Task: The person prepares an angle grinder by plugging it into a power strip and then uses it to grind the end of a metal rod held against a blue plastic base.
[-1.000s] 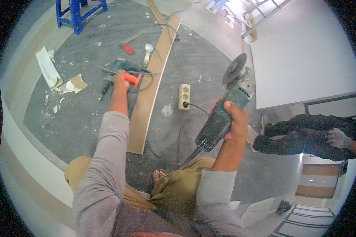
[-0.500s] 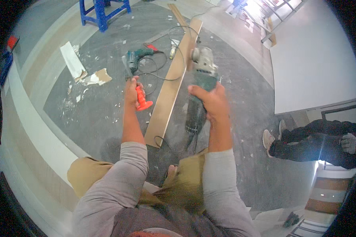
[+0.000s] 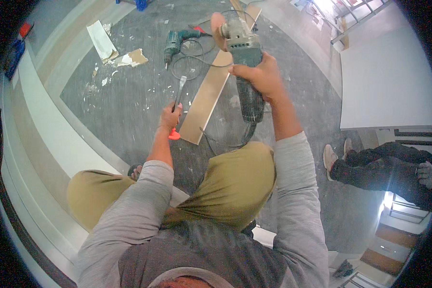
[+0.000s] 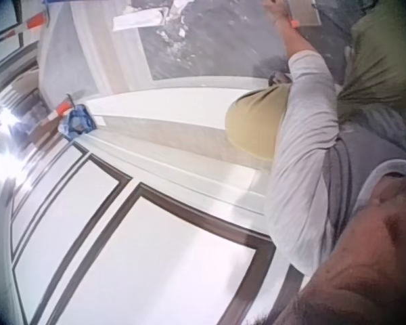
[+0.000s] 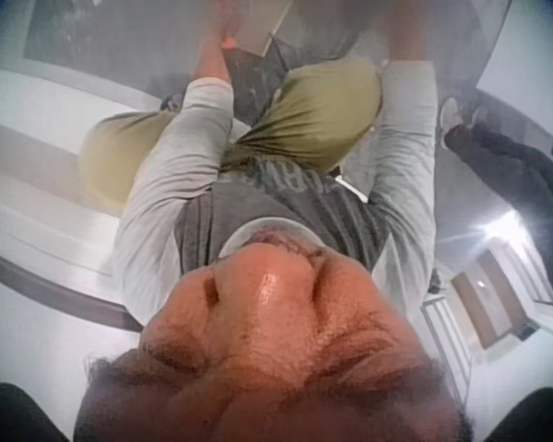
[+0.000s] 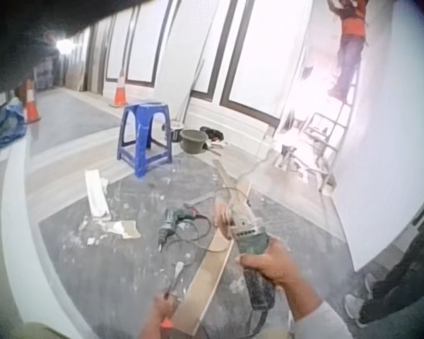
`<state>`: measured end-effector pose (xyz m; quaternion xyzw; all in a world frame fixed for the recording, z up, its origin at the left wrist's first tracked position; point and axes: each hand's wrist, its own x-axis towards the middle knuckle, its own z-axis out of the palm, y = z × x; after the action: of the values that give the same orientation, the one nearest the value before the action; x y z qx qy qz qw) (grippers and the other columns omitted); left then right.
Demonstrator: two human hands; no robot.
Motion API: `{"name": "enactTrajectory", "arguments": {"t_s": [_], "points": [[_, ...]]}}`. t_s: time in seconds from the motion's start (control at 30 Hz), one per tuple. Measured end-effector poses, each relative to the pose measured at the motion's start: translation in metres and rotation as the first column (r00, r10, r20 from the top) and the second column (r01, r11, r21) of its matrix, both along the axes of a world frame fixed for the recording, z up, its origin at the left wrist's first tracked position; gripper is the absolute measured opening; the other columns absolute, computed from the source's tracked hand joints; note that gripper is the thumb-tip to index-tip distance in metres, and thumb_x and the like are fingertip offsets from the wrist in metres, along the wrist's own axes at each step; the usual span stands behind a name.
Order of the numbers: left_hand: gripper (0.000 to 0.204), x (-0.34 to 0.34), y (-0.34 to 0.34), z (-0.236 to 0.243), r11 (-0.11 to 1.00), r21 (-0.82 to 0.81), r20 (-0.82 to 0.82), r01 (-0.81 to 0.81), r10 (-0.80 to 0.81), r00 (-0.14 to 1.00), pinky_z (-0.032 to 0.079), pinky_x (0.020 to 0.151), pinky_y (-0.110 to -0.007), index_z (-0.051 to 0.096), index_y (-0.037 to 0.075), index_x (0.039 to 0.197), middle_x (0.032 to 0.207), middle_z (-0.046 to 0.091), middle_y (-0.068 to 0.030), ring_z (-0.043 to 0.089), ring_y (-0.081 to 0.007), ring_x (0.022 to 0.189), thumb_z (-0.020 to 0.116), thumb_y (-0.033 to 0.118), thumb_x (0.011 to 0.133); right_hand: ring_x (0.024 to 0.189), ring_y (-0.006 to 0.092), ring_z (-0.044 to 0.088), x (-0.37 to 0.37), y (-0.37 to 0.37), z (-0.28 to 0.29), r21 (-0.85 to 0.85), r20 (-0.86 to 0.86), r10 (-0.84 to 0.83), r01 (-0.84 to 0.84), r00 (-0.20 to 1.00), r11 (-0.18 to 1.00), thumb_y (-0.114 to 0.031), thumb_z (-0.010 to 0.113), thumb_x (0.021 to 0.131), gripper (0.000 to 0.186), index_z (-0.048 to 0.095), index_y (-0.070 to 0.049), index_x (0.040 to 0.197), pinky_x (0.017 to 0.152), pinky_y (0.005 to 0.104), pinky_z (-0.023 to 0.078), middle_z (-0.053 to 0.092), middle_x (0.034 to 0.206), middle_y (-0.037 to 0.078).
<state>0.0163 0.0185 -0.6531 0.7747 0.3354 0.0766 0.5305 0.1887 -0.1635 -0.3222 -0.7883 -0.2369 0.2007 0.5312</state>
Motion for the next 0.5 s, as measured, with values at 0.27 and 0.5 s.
{"name": "enactTrajectory", "arguments": {"t_s": [0.27, 0.5], "points": [[0.046, -0.006, -0.064, -0.033, 0.982, -0.13, 0.062, 0.133, -0.126, 0.99, 0.05, 0.064, -0.035, 0.064, 0.003, 0.109, 0.09, 0.068, -0.0068, 0.061, -0.0161, 0.074, 0.072, 0.039, 0.081, 0.077, 0.0147, 0.06, 0.004, -0.052, 0.02, -0.214, 0.125, -0.025, 0.052, 0.992, 0.975, -0.023, 0.083, 0.061, 0.056, 0.064, 0.003, 0.106, 0.072, 0.03, 0.049, 0.066, 0.09, 0.006], [0.05, -0.023, -0.147, 0.006, 0.78, -0.512, 0.0, 0.361, -0.421, 0.907, 0.047, 0.055, -0.034, 0.059, 0.005, 0.113, 0.084, 0.061, -0.0059, 0.056, -0.0157, 0.061, 0.077, 0.038, 0.08, 0.075, 0.0144, 0.06, -0.011, -0.088, 0.0, -0.118, 0.184, -0.121, 0.145, 0.975, 0.982, -0.017, 0.082, 0.063, 0.05, 0.063, 0.004, 0.104, 0.07, 0.0299, 0.05, 0.064, 0.087, 0.005]]}}
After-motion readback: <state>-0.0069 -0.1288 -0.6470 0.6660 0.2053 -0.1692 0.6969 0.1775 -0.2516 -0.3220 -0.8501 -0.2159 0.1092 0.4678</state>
